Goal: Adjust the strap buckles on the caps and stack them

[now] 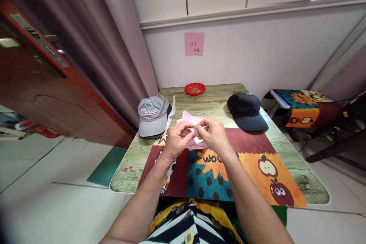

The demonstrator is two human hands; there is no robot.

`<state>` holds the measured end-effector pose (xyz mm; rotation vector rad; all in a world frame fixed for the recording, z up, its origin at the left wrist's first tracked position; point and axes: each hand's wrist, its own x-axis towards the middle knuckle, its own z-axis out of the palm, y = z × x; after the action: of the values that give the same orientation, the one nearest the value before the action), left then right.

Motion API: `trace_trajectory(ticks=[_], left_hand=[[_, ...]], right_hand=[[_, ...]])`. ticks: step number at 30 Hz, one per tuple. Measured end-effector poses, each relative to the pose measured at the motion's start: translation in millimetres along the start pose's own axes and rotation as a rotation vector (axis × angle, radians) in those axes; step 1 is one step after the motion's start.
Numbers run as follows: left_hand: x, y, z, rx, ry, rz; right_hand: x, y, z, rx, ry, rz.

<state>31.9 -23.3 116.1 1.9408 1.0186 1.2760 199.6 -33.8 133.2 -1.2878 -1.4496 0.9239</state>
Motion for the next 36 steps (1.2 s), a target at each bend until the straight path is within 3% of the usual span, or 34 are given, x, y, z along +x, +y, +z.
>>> trace_trajectory(ticks=[6, 10, 14, 18, 25, 36], left_hand=[[-0.7, 2.1, 0.2, 0.008, 0.001, 0.015], [-0.1, 1.5, -0.2, -0.029, -0.023, 0.034], [-0.4, 0.1, 0.5, -0.051, -0.022, 0.057], [-0.5, -3.1, 3.1, -0.077, 0.025, 0.085], [-0.7, -13.4, 4.3, -0.195, 0.061, 0.008], [-0.6, -5.7, 1.9, -0.261, 0.012, -0.013]], right_hand=[[-1.1, -14.9, -8.3, -0.335, -0.026, -0.067], [1.4, -21.0, -15.5, -0.414, -0.095, -0.068], [2.3, -15.1, -15.3, -0.329, -0.108, -0.022], [0.4, -1.8, -6.4, -0.077, 0.004, -0.001], [-3.5, 6.1, 4.4, 0.161, 0.072, -0.001], [-6.6, -2.4, -0.3, -0.029, 0.011, -0.047]])
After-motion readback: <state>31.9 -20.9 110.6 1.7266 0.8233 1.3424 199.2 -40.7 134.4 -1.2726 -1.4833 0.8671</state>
